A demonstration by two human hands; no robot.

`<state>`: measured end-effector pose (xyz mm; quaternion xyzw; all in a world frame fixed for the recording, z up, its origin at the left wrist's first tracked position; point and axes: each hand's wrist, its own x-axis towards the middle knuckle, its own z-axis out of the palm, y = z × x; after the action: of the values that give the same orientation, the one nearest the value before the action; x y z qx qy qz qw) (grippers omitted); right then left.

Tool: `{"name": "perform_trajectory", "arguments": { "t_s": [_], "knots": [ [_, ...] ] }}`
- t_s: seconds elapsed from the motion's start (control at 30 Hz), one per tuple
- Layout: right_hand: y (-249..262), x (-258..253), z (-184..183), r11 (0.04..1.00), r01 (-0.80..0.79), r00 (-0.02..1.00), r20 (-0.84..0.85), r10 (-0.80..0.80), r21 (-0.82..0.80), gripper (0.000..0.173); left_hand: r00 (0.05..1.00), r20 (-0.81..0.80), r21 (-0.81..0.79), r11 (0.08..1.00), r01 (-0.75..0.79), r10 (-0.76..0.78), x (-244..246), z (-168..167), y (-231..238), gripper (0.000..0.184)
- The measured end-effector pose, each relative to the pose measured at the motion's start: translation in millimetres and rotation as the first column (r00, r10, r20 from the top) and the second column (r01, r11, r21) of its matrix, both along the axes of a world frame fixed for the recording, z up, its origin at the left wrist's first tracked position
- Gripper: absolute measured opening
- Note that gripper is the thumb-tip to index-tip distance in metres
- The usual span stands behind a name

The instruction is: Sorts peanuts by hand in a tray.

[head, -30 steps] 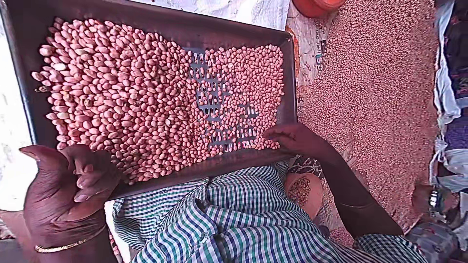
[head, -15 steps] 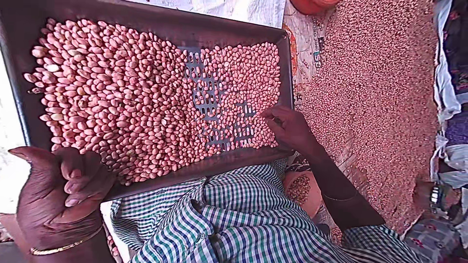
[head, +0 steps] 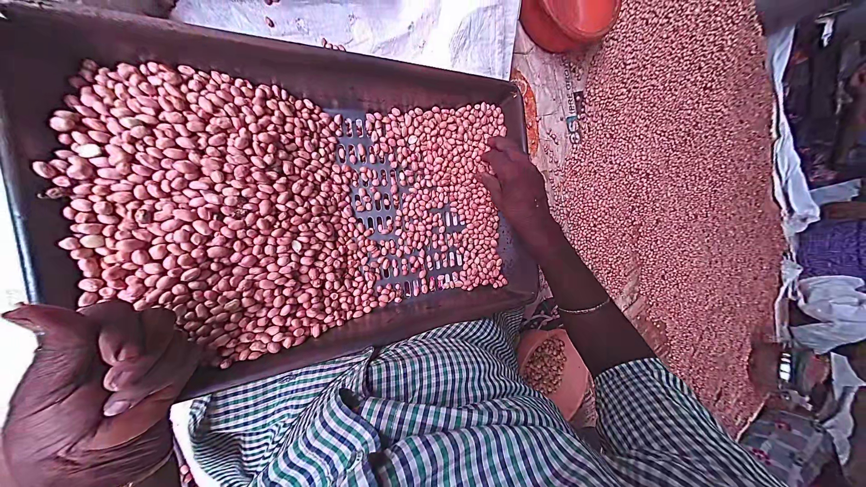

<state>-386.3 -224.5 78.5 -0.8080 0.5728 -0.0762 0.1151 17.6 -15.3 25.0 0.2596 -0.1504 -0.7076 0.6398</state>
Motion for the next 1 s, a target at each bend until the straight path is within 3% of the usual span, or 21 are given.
{"name": "perform_trajectory", "arguments": {
  "t_s": [0.07, 0.27, 0.47, 0.57, 0.6, 0.67, 0.73, 0.77, 0.8, 0.83, 0.87, 0.93, 0.97, 1.0],
  "knots": [
    [-0.5, 0.1, -6.0, 0.998, 0.003, 1.000, -0.002, -0.003, -0.058, 0.022, 1.000, -0.007, 0.000, 1.000, 0.007, -0.007, 0.4, -1.5, -0.3, 0.053],
    [9.3, -3.3, 11.7, 0.997, 0.024, 0.974, 0.228, -0.008, -0.068, 0.019, 0.999, 0.018, -0.005, 1.000, -0.029, 0.029, -2.9, 0.6, -0.7, 0.052],
    [-5.5, 2.0, -8.3, 0.999, -0.050, 0.997, 0.060, 0.051, -0.017, 0.022, 1.000, -0.006, -0.054, 0.999, -0.004, 0.003, -3.3, -1.1, -1.0, 0.050],
    [-3.7, 3.0, -7.7, 0.998, -0.001, 0.979, 0.202, 0.014, -0.065, 0.020, 0.997, -0.052, -0.105, 0.994, 0.044, -0.049, -1.3, -4.4, -1.0, 0.048],
    [0.2, 4.4, -1.1, 0.998, 0.055, 0.947, 0.317, -0.046, -0.018, 0.021, 0.996, -0.070, -0.113, 0.993, 0.040, -0.048, -2.9, -2.5, -1.6, 0.048],
    [6.4, 6.7, 21.4, 0.960, 0.084, 0.903, 0.388, -0.187, 0.268, 0.017, 0.996, -0.082, -0.113, 0.993, 0.033, -0.042, -6.8, 3.5, -3.5, 0.048],
    [5.1, 12.2, 47.2, 0.798, 0.013, 0.967, 0.196, -0.164, 0.602, 0.012, 0.995, -0.072, -0.128, 0.990, 0.056, -0.066, -7.1, 4.0, -6.0, 0.047],
    [-0.7, 18.9, 57.0, 0.706, 0.002, 0.991, 0.094, -0.097, 0.708, 0.012, 0.996, -0.064, -0.132, 0.989, 0.060, -0.069, -6.4, 2.0, -6.5, 0.046],
    [-6.5, 25.7, 65.1, 0.678, -0.007, 0.995, 0.074, -0.070, 0.735, 0.013, 0.997, -0.054, -0.126, 0.991, 0.054, -0.061, -5.7, -0.2, -6.2, 0.045],
    [-12.0, 30.2, 71.0, 0.739, -0.044, 0.981, 0.168, -0.095, 0.672, 0.012, 0.997, -0.047, -0.116, 0.992, 0.049, -0.055, -5.1, -1.7, -5.7, 0.046],
    [-22.9, 34.8, 71.5, 0.839, -0.093, 0.921, 0.367, -0.133, 0.536, 0.014, 0.998, -0.032, -0.109, 0.993, 0.044, -0.048, -4.8, -2.5, -5.3, 0.047],
    [-48.7, 50.5, 71.3, 0.970, -0.094, 0.609, 0.784, -0.122, 0.225, 0.027, 0.999, -0.015, -0.099, 0.994, 0.042, -0.044, -5.2, -1.7, -5.5, 0.048],
    [-58.0, 57.1, 72.3, 0.991, -0.034, 0.503, 0.859, -0.094, 0.129, 0.026, 1.000, -0.005, -0.077, 0.997, 0.029, -0.030, -6.9, 1.8, -6.3, 0.049],
    [-59.9, 59.1, 70.6, 0.997, 0.020, 0.488, 0.870, -0.074, 0.074, 0.022, 1.000, 0.004, -0.063, 0.998, 0.023, -0.023, -8.5, 5.6, -7.2, 0.048]
  ]
}}
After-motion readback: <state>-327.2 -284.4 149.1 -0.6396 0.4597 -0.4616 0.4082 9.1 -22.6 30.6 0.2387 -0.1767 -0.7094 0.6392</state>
